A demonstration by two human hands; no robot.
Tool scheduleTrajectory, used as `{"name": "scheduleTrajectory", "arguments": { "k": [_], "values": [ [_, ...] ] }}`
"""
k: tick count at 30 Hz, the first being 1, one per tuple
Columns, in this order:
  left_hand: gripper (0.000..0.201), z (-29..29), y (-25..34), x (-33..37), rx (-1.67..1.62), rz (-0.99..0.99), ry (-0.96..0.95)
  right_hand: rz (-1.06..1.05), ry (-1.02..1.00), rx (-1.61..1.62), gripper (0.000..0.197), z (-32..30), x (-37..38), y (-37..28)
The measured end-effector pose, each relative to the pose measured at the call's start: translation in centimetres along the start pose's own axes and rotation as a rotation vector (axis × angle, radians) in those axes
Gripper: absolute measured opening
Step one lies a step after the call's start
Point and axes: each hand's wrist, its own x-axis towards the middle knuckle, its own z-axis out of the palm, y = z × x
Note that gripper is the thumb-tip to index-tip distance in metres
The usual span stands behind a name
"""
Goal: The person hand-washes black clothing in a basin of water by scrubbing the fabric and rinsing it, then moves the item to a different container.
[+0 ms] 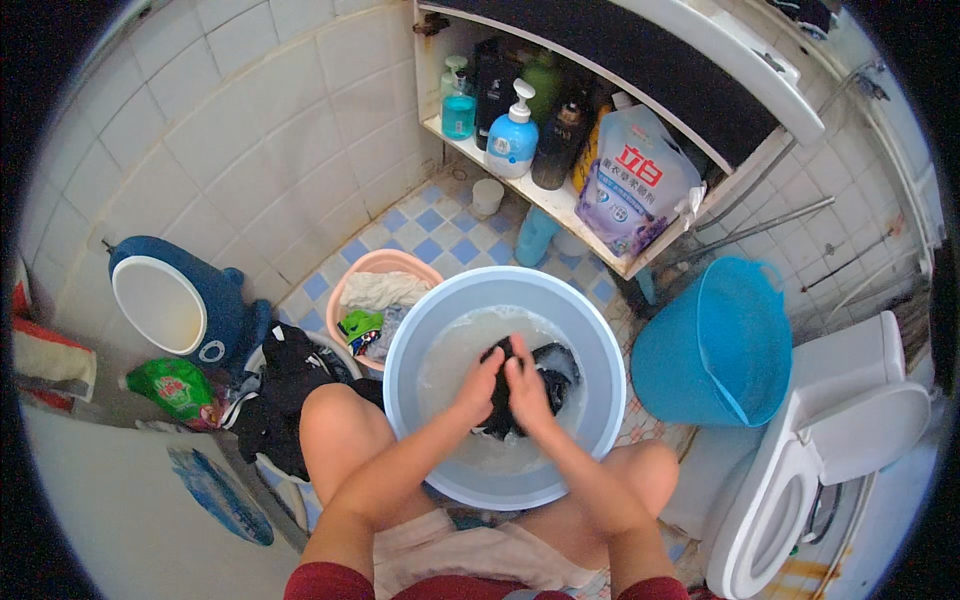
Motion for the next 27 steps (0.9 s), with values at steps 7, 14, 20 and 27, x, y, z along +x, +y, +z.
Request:
{"name": "scheduleTrajectory", "arguments": {
  "k": [7, 14, 20, 27],
  "values": [
    [0.037, 0.6, 0.3, -1.7, -0.014, -0.051, -0.051, 0.18, 0.031, 0.132, 0.045, -1.3, 1.1, -0.4],
    [0.034, -0.8, 1.1, 0.5, 0.002, 0.078, 0.113, -0.228, -0.114, -0.173, 0.048, 1.6, -1.6, -1.1],
    [0.033, -0.8, 1.4, -0.8, 0.154, 0.016, -0.042, 0.041, 0.249, -0.18, 0.038, -3.4, 3.1, 1.6],
    [0.049, 0.6, 4.5, -1.6, 0.674, 0.251, -0.064, 0.221, 0.231, 0.258, 0.038, -5.6, 3.1, 0.6]
  ]
}}
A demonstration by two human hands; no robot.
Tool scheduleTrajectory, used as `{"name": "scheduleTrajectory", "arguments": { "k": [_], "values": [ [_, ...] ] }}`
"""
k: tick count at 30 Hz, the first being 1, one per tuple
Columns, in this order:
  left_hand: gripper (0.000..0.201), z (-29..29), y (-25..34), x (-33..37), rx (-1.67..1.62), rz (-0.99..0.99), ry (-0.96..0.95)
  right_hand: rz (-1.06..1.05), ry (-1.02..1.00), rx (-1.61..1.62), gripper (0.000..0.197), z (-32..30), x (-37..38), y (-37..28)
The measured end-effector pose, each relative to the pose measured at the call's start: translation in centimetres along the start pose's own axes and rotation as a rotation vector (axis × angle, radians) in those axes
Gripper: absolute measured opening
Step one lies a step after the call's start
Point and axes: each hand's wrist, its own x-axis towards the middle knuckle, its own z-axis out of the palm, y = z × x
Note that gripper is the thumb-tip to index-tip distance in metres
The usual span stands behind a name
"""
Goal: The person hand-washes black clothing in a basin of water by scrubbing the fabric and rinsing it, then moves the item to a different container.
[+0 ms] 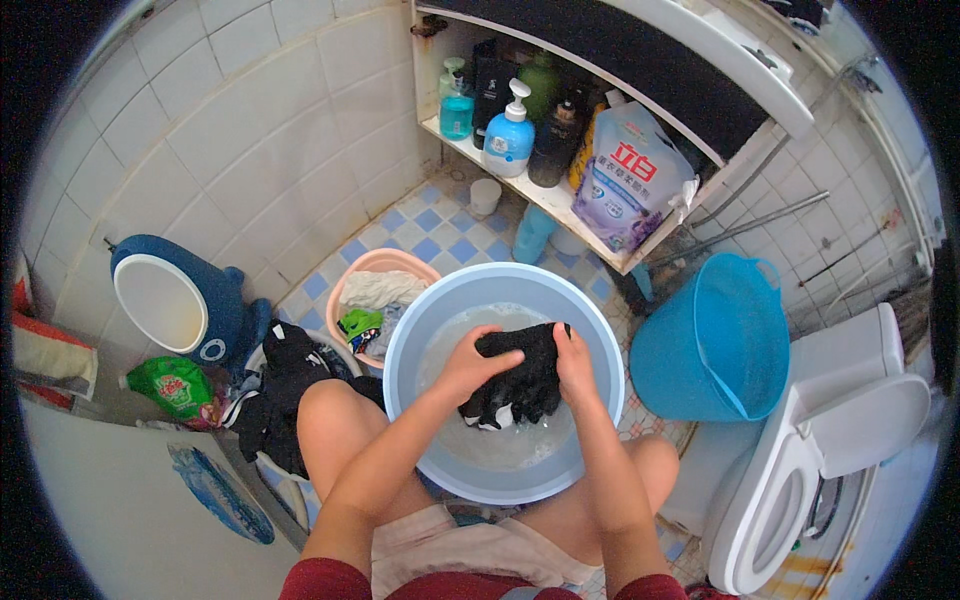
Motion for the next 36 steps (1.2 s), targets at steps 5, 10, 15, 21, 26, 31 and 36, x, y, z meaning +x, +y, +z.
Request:
{"name": "scheduleTrajectory", "arguments": {
  "k": [5, 10, 15, 21, 26, 31, 36],
  "values": [
    [0.039, -0.7, 0.4, 0.3, 0.024, -0.035, -0.051, 0.036, -0.135, -0.041, 0.037, -1.1, 0.4, -0.4],
    [0.034, 0.4, 0.9, -0.2, -0.307, -0.072, -0.017, -0.253, -0.015, -0.192, 0.034, 0.9, -1.1, -0.6],
    [0.041, 1.4, -2.2, 0.3, -0.345, 0.053, 0.198, -0.618, -0.205, -0.48, 0.04, 6.3, -7.0, -0.5],
    [0.033, 2.2, -4.2, -0.6, -0.172, 0.057, 0.033, -0.205, -0.175, -0.326, 0.045, 3.6, -3.2, 0.3],
    [0.033, 1.0, -3.2, 1.3, -0.445, -0.184, 0.287, -0.557, -0.304, -0.371, 0.046, 6.4, -6.7, 1.7],
    [0.038, 2.9, -4.0, -0.4, -0.397, -0.189, 0.069, -0.137, -0.152, -0.232, 0.043, 3.6, -2.8, 1.2],
    [0.032, 1.0, -2.9, 1.4, -0.47, -0.184, 0.236, -0.52, -0.351, -0.413, 0.049, 6.0, -6.5, 2.2]
  ]
}}
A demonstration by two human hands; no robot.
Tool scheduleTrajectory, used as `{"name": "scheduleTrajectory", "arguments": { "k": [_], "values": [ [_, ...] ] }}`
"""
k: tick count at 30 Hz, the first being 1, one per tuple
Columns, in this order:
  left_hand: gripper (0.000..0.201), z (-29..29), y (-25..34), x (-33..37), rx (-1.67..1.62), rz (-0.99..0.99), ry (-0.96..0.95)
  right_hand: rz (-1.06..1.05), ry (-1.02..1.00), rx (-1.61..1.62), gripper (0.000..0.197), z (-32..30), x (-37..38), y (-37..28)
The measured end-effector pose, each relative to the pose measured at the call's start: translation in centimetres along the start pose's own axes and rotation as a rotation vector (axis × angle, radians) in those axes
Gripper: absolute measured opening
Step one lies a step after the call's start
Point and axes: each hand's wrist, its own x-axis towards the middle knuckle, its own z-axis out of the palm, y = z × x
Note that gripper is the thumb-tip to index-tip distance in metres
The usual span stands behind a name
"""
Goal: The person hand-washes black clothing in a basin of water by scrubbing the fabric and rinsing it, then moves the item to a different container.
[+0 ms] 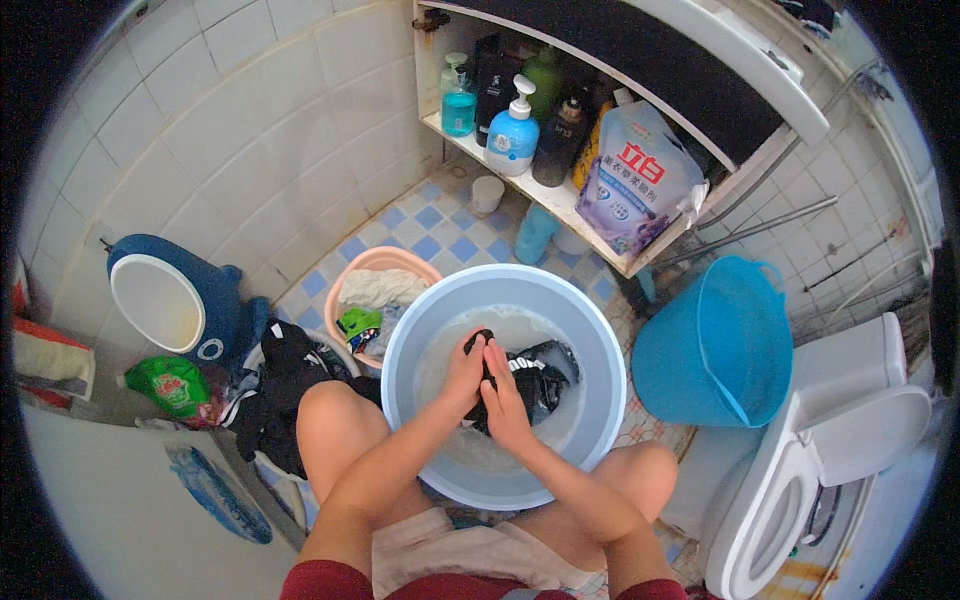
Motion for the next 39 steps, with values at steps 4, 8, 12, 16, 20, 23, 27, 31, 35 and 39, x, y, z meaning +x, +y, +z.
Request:
{"name": "scheduleTrajectory", "arguments": {
  "k": [4, 8, 12, 16, 20, 23, 27, 31, 35, 39],
  "values": [
    [0.036, 0.6, -1.5, -1.5, 0.018, 0.017, -0.123, 0.24, 0.128, 0.126, 0.047, -2.1, 1.8, 2.2],
    [0.034, -0.3, -2.5, 0.2, 0.126, 0.09, -0.117, 0.256, 0.12, 0.142, 0.048, -1.9, 1.6, 1.2],
    [0.034, 0.1, 0.4, -0.4, -0.06, -0.007, 0.036, -0.045, 0.012, -0.019, 0.049, 0.0, 0.0, -1.1],
    [0.038, 0.0, -1.8, -1.4, 0.139, -0.05, -0.159, 0.297, 0.183, 0.179, 0.046, -2.7, 2.5, 2.3],
    [0.033, 0.1, -1.1, 0.2, 0.09, -0.015, -0.015, 0.151, 0.052, 0.113, 0.046, -1.2, 1.2, 0.8],
    [0.032, -0.7, -0.8, 0.6, -0.046, -0.067, -0.019, -0.01, 0.019, 0.014, 0.046, 0.0, 0.6, 0.8],
    [0.032, 0.3, -2.3, -1.1, 0.158, -0.006, -0.203, 0.267, 0.124, 0.074, 0.047, -3.3, 2.4, 4.2],
    [0.025, -0.6, -1.9, 0.9, 0.082, 0.041, -0.01, 0.117, 0.037, -0.032, 0.045, -1.3, 1.3, 1.9],
    [0.029, -1.2, -2.0, 1.1, 0.006, -0.034, 0.01, 0.043, -0.004, -0.048, 0.045, -0.4, 0.8, 2.1],
    [0.035, -0.1, -1.4, -1.4, 0.082, -0.097, -0.18, 0.309, 0.063, 0.099, 0.046, -3.3, 2.5, 3.3]
  ]
}}
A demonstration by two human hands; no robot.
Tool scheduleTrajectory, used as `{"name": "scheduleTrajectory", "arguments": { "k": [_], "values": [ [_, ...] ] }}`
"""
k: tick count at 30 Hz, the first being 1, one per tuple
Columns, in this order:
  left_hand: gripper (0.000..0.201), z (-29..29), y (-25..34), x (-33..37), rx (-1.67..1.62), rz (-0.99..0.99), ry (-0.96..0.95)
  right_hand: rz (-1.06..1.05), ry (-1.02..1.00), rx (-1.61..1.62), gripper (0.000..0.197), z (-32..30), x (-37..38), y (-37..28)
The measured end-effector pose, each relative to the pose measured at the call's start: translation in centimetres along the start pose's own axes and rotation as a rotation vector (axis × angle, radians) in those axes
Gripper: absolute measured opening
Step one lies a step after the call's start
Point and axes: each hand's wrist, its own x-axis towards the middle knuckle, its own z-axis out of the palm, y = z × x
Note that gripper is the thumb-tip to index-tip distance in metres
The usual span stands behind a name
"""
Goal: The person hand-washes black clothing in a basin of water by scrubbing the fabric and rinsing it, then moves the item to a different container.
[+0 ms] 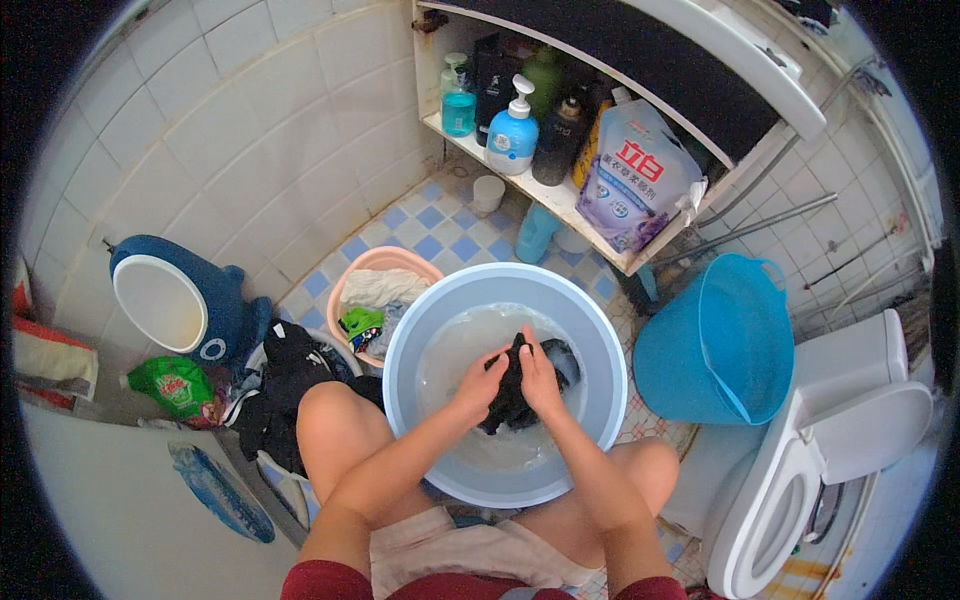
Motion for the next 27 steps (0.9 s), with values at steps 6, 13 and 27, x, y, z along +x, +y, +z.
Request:
{"name": "scheduleTrajectory", "arguments": {
  "k": [6, 13, 27],
  "values": [
    [0.029, -0.6, 1.7, 1.0, -0.189, 0.017, 0.196, -0.327, -0.087, -0.127, 0.046, 3.4, -3.0, -1.1],
    [0.031, 0.5, 0.5, 0.4, -0.109, -0.06, 0.075, 0.036, 0.053, -0.09, 0.046, -0.4, -0.1, 1.9],
    [0.024, -3.0, 3.9, 1.0, 0.556, 0.289, 0.129, -0.004, 0.207, -0.255, 0.042, -4.4, 1.6, 1.0]
  ]
}}
